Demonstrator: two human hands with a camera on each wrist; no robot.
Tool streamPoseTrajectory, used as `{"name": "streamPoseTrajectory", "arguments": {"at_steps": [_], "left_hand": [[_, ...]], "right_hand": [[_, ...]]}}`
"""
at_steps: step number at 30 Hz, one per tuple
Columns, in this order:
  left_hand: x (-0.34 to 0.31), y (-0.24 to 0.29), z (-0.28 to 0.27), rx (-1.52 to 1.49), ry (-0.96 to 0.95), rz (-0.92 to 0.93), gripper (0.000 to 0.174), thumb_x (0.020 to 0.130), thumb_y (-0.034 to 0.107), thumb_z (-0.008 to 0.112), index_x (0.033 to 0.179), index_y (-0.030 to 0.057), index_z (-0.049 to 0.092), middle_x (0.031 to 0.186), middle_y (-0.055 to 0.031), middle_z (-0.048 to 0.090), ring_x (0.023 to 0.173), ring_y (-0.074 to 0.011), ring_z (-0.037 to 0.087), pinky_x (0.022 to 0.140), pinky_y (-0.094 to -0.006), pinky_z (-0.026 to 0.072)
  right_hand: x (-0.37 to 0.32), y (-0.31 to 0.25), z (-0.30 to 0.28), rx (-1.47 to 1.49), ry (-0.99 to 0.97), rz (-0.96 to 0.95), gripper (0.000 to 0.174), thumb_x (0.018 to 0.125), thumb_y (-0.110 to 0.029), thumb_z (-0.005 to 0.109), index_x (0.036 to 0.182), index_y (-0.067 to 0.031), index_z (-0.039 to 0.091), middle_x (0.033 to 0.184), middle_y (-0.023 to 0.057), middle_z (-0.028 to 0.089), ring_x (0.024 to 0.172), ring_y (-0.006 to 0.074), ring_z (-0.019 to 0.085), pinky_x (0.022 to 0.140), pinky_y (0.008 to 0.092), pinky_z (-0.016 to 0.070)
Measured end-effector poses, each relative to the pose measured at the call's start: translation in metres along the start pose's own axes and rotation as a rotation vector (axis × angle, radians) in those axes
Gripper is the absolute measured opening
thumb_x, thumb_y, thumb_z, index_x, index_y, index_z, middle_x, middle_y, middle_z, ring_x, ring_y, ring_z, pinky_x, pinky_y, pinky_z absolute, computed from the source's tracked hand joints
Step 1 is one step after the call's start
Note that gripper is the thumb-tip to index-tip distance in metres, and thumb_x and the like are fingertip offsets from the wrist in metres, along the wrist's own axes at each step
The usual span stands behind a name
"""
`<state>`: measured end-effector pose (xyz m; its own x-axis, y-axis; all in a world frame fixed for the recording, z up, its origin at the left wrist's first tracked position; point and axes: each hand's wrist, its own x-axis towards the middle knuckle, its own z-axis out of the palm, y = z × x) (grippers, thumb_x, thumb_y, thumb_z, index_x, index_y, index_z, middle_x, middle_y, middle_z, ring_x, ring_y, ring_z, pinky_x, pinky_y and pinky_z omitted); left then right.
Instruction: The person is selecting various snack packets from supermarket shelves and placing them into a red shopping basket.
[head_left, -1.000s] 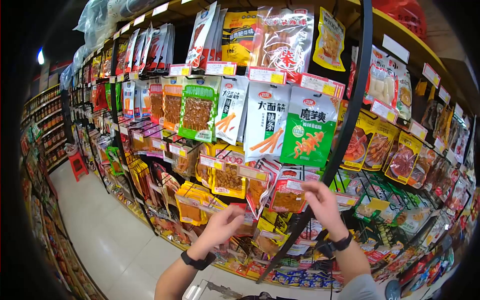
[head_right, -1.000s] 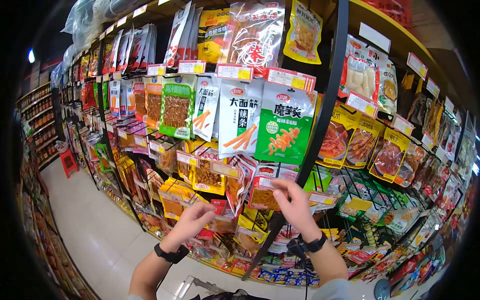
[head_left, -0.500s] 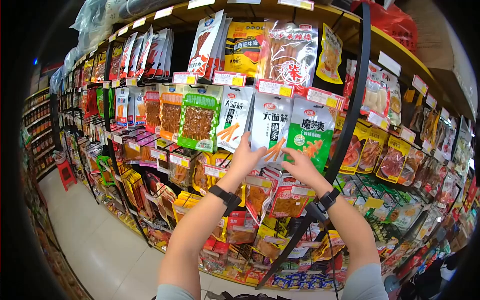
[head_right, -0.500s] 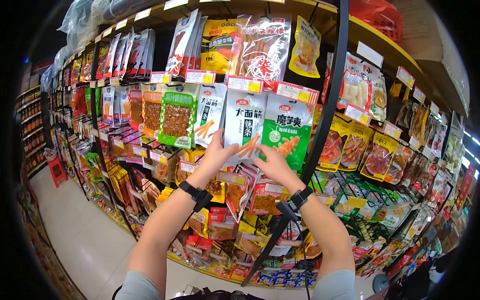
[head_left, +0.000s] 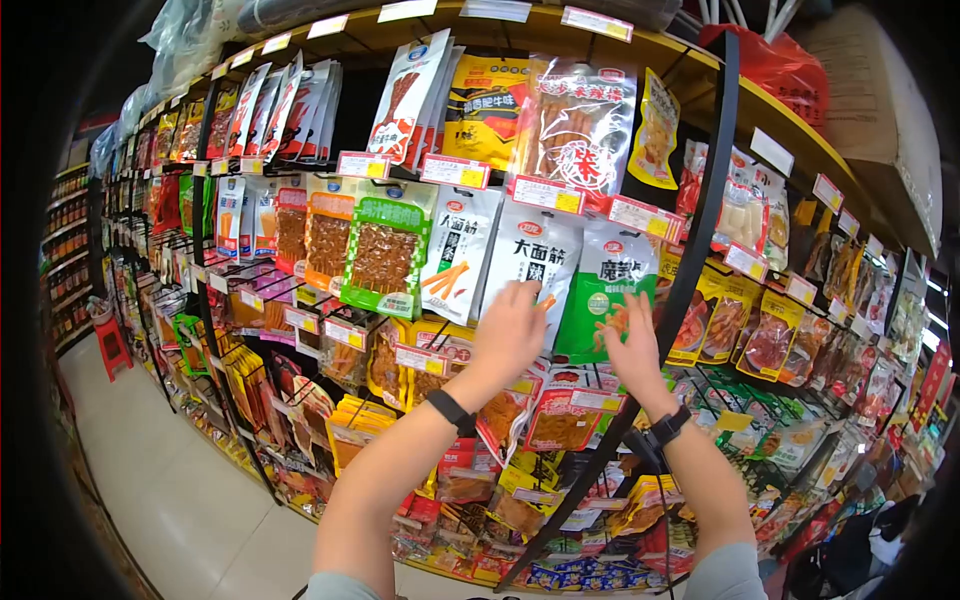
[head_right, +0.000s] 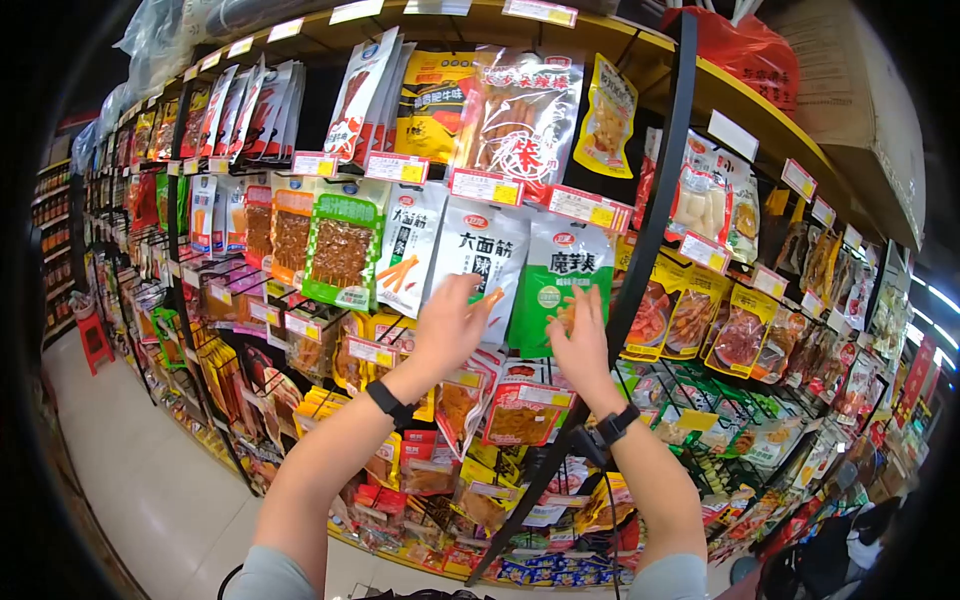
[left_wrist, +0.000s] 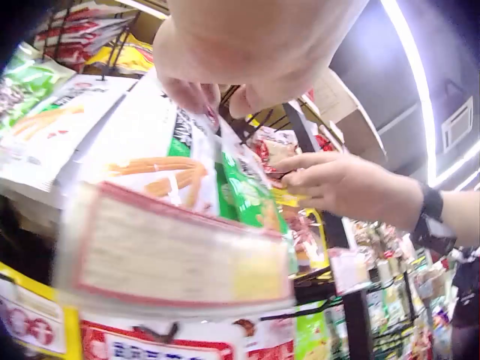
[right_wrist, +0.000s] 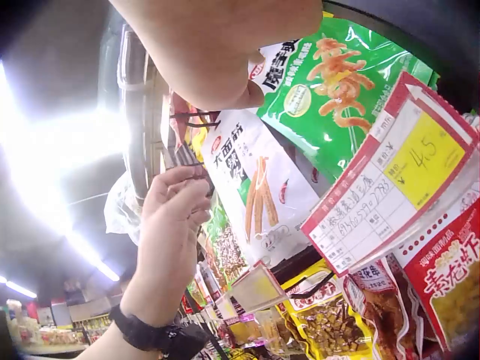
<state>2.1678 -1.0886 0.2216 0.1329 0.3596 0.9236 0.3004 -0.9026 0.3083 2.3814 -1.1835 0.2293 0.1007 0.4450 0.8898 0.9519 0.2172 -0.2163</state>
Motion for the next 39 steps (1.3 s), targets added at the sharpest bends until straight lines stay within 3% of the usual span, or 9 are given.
{"name": "streamPoseTrajectory", "arguments": {"at_steps": [3,12,14,16,17,21,27,34,39], "left_hand": [[0.009,0.023,0.029,-0.199,-0.356,-0.235,0.046,0.084,0.026,0.066,0.117,-0.0033,0.054,0.11,-0.0262,0.064,0.101,-0.0406,0.064,0.084,-0.0443,0.0513],[0.011,0.016,0.065,-0.236,-0.405,-0.252,0.062,0.084,0.043,0.066,0.123,-0.0047,0.056,0.122,-0.0317,0.059,0.117,-0.0429,0.057,0.099,-0.0453,0.0458],[0.004,0.004,0.059,-0.296,-0.343,-0.157,0.055,0.086,0.035,0.066,0.126,-0.0023,0.056,0.114,-0.0258,0.064,0.106,-0.0343,0.064,0.091,-0.041,0.0507],[0.002,0.002,0.03,-0.469,-0.388,-0.191,0.049,0.088,0.029,0.065,0.125,-0.0015,0.057,0.109,-0.0217,0.066,0.097,-0.0273,0.067,0.083,-0.0374,0.0538],[0.0,-0.003,0.02,-0.565,-0.343,-0.187,0.035,0.09,0.018,0.062,0.12,0.0,0.059,0.095,-0.0125,0.069,0.08,-0.0151,0.066,0.069,-0.0296,0.0537],[-0.013,-0.029,-0.026,-0.61,-0.309,-0.287,0.022,0.092,0.012,0.059,0.111,0.0018,0.061,0.08,-0.0043,0.067,0.071,-0.0095,0.064,0.061,-0.0248,0.0501],[-0.033,-0.079,-0.085,-0.557,-0.157,-0.428,0.021,0.091,0.011,0.059,0.109,0.0005,0.06,0.083,-0.0055,0.065,0.072,-0.0111,0.063,0.061,-0.0252,0.0512],[-0.042,-0.136,-0.161,-0.431,-0.053,-0.512,0.023,0.091,0.012,0.06,0.111,0.0004,0.058,0.092,-0.0068,0.067,0.074,-0.0109,0.062,0.066,-0.0265,0.0515],[-0.027,-0.18,-0.198,-0.364,-0.022,-0.524,0.021,0.091,0.012,0.06,0.109,0.001,0.057,0.087,-0.0051,0.064,0.073,-0.0111,0.061,0.067,-0.0257,0.0506]], "right_hand": [[0.008,0.018,0.016,0.009,0.006,0.134,0.067,0.086,-0.017,0.062,0.143,0.0043,0.035,0.148,0.0382,0.028,0.139,0.0493,0.031,0.114,0.0454,0.0308],[0.014,0.042,0.027,-0.062,0.05,0.027,0.062,0.086,-0.016,0.066,0.14,0.0004,0.041,0.145,0.0348,0.036,0.134,0.0459,0.04,0.111,0.0454,0.035],[0.007,0.032,0.018,-0.035,-0.076,-0.015,0.058,0.087,-0.015,0.064,0.139,-0.0011,0.044,0.144,0.0316,0.041,0.135,0.0439,0.04,0.111,0.0454,0.0347],[0.002,0.02,0.01,0.081,-0.123,-0.024,0.046,0.088,-0.011,0.062,0.131,-0.0012,0.052,0.136,0.0266,0.052,0.132,0.0405,0.046,0.109,0.0431,0.0373],[0.0,0.011,0.005,0.16,-0.145,-0.007,0.042,0.088,-0.01,0.061,0.129,-0.0009,0.055,0.134,0.0253,0.055,0.13,0.0393,0.049,0.108,0.0425,0.0385],[-0.008,-0.025,0.008,0.187,-0.147,-0.182,0.028,0.088,-0.005,0.059,0.115,-0.0005,0.063,0.12,0.0186,0.064,0.113,0.0326,0.061,0.097,0.0382,0.0463],[0.0,-0.094,0.041,0.336,-0.315,-0.346,0.022,0.09,-0.007,0.058,0.11,0.0002,0.065,0.103,0.0168,0.068,0.089,0.0311,0.066,0.079,0.036,0.0516],[0.036,-0.129,0.126,0.367,-0.503,-0.377,0.03,0.091,-0.014,0.057,0.117,-0.0008,0.064,0.107,0.0177,0.068,0.096,0.0295,0.067,0.086,0.0372,0.0524],[0.051,-0.142,0.185,0.282,-0.587,-0.478,0.045,0.088,-0.02,0.058,0.128,0.0001,0.056,0.112,0.0246,0.066,0.103,0.0393,0.064,0.09,0.0442,0.051]]}}
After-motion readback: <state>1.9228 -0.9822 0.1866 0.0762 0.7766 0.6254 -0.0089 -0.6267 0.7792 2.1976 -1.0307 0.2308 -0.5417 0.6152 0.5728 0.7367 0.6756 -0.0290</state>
